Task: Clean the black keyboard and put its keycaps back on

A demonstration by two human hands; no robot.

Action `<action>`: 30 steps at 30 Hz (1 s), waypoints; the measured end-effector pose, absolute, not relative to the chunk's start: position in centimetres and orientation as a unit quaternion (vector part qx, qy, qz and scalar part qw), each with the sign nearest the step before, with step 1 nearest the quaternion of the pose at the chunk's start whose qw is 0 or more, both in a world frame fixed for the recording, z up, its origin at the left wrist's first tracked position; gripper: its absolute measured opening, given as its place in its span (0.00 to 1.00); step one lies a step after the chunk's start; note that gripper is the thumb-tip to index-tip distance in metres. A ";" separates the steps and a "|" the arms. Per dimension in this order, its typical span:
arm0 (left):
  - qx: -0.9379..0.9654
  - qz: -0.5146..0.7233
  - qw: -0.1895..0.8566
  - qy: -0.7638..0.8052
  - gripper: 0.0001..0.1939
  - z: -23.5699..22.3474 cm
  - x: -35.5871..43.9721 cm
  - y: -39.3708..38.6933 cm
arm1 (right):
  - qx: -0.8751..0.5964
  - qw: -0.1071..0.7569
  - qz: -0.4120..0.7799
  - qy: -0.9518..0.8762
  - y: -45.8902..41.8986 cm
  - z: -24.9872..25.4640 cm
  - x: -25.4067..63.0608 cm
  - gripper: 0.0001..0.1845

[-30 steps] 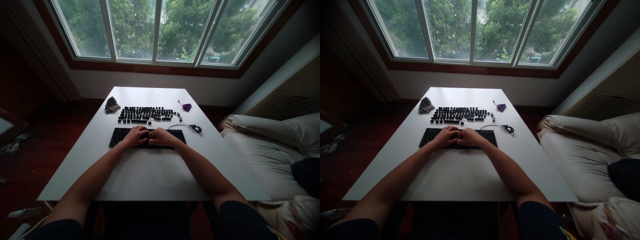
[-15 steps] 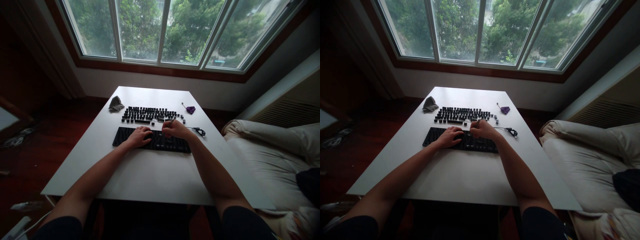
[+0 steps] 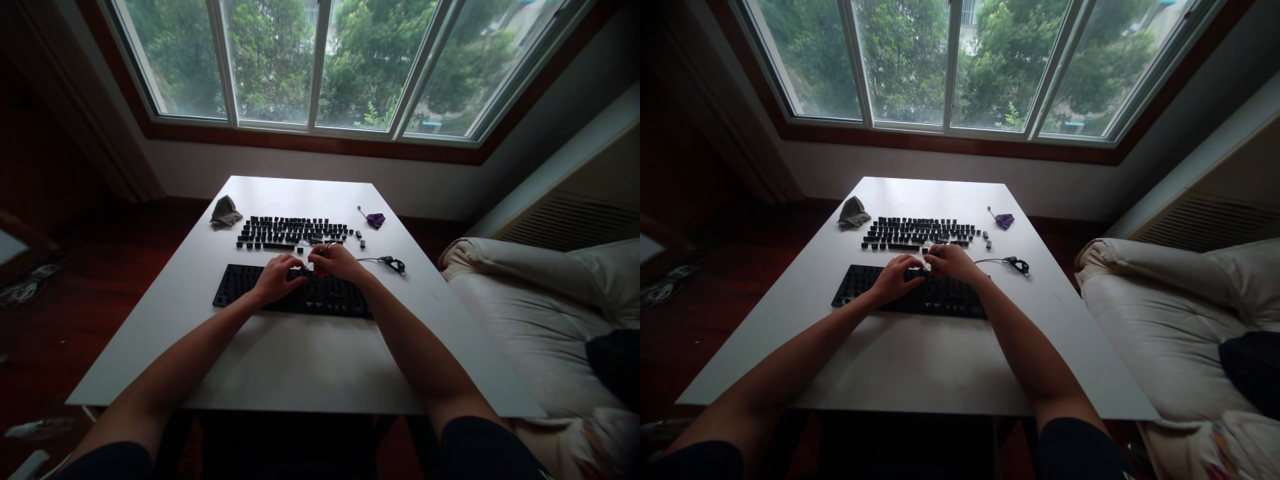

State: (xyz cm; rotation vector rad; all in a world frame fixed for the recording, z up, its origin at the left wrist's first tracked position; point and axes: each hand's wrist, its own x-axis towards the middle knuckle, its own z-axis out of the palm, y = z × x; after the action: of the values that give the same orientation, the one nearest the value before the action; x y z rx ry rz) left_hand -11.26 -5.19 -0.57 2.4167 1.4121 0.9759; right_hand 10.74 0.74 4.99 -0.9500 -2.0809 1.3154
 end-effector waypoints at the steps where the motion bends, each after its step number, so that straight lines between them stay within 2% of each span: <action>1: 0.804 0.341 0.089 0.478 0.14 -0.5 -11.1 -5.3 | -0.351 0.250 0.487 -0.759 0.6 4.9 10.5 0.18; 12: 0.786 0.390 0.141 0.458 0.10 -0.4 -11.2 -5.4 | -0.354 0.254 0.513 -0.739 0.8 4.0 10.0 0.17; 19: 0.714 0.457 0.329 0.416 0.11 -1.6 -11.7 -4.4 | -0.314 0.265 0.563 -0.718 0.9 4.2 10.3 0.22; 25: 0.673 0.494 0.353 0.421 0.14 -2.0 -11.6 -4.2 | -0.304 0.290 0.584 -0.694 0.6 4.2 9.9 0.23; 30: 0.680 0.473 0.400 0.392 0.15 -1.6 -11.6 -4.4 | -0.314 0.295 0.586 -0.686 0.2 4.3 9.5 0.22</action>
State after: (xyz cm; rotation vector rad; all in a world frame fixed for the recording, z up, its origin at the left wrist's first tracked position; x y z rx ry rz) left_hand -11.64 -4.37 -1.55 1.7194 0.9921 1.1969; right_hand 9.49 0.20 4.35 -0.8353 -1.8251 1.5606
